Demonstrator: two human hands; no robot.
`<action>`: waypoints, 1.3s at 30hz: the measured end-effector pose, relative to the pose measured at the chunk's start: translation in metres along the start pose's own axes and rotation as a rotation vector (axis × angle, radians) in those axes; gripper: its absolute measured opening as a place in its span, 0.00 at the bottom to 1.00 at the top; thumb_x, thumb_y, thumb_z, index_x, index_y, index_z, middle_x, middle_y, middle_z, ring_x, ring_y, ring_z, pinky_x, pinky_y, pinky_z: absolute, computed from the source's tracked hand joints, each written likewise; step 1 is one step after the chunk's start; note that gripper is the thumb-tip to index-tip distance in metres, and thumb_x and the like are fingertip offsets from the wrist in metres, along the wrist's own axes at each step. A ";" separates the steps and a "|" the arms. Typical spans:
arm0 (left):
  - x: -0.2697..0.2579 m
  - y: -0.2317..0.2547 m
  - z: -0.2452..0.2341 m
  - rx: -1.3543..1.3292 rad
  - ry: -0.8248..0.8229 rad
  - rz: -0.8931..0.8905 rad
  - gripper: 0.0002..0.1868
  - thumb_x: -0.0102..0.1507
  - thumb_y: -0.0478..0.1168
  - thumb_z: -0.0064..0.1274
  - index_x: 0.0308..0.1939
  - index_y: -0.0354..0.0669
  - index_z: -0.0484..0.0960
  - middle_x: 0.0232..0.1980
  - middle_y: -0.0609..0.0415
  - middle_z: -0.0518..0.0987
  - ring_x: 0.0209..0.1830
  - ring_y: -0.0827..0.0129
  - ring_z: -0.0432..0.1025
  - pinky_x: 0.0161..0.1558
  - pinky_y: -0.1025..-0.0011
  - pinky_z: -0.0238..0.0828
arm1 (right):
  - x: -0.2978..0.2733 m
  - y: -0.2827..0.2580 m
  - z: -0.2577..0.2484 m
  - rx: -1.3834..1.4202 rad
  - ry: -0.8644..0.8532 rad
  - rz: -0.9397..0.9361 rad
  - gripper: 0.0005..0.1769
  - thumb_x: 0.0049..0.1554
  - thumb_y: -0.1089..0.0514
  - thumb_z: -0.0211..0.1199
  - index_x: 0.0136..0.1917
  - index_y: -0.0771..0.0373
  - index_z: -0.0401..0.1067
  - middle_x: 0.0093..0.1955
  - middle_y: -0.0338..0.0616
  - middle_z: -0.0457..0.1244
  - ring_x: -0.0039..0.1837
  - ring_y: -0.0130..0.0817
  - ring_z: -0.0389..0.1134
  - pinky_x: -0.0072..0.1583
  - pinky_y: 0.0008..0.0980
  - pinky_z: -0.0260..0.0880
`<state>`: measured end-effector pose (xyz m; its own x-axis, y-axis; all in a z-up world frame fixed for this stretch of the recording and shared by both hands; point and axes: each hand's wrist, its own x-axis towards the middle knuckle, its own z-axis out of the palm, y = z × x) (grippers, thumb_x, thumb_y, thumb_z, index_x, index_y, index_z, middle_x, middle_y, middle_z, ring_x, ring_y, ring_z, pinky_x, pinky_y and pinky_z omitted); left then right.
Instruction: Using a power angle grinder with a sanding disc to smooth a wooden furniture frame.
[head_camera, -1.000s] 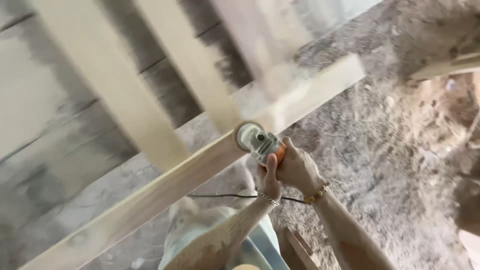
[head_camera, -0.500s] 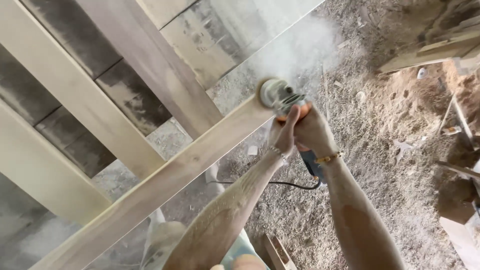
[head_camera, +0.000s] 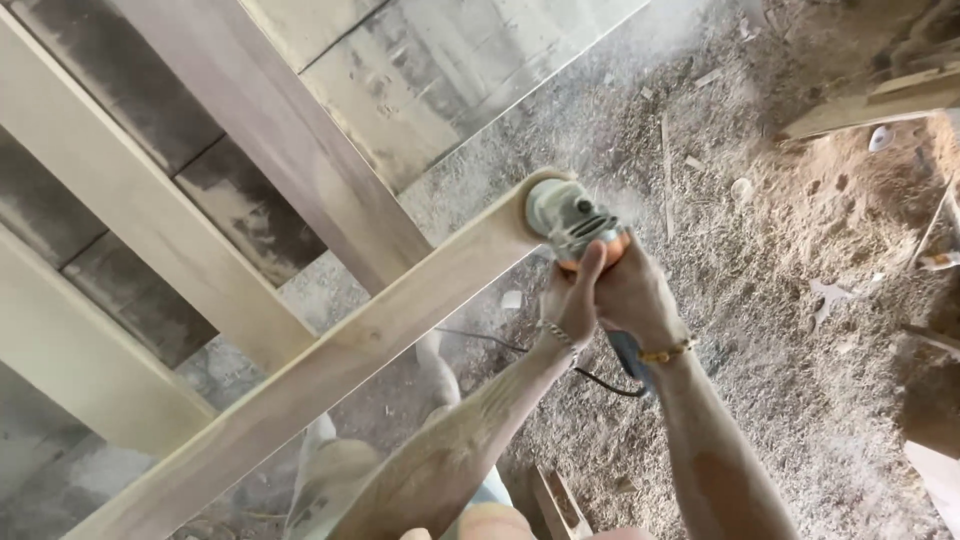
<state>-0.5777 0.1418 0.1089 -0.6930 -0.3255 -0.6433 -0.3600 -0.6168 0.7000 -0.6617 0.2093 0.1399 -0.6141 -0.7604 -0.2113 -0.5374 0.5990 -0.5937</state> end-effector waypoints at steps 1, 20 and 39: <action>-0.012 -0.005 -0.010 -0.011 0.008 -0.025 0.53 0.55 0.82 0.37 0.65 0.42 0.71 0.61 0.43 0.78 0.58 0.59 0.76 0.56 0.52 0.77 | -0.011 0.004 0.013 -0.105 -0.030 -0.005 0.15 0.62 0.49 0.60 0.50 0.63 0.72 0.41 0.46 0.68 0.30 0.23 0.67 0.32 0.23 0.73; -0.053 0.016 -0.030 -0.289 0.129 0.112 0.56 0.54 0.84 0.43 0.66 0.41 0.69 0.61 0.43 0.77 0.61 0.58 0.76 0.58 0.52 0.75 | -0.008 -0.032 0.026 -0.175 -0.215 0.058 0.19 0.60 0.49 0.63 0.54 0.68 0.68 0.35 0.44 0.68 0.27 0.29 0.67 0.29 0.27 0.73; -0.142 -0.054 -0.209 -0.219 0.315 0.065 0.52 0.56 0.78 0.44 0.66 0.38 0.71 0.61 0.45 0.80 0.62 0.58 0.76 0.61 0.63 0.73 | -0.068 -0.172 0.166 0.223 -0.165 -0.074 0.31 0.51 0.55 0.73 0.58 0.68 0.59 0.46 0.47 0.69 0.42 0.35 0.74 0.39 0.35 0.78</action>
<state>-0.3295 0.0716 0.0982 -0.4720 -0.5520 -0.6874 -0.1564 -0.7149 0.6815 -0.4316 0.1167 0.1273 -0.4658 -0.8413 -0.2741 -0.4254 0.4846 -0.7643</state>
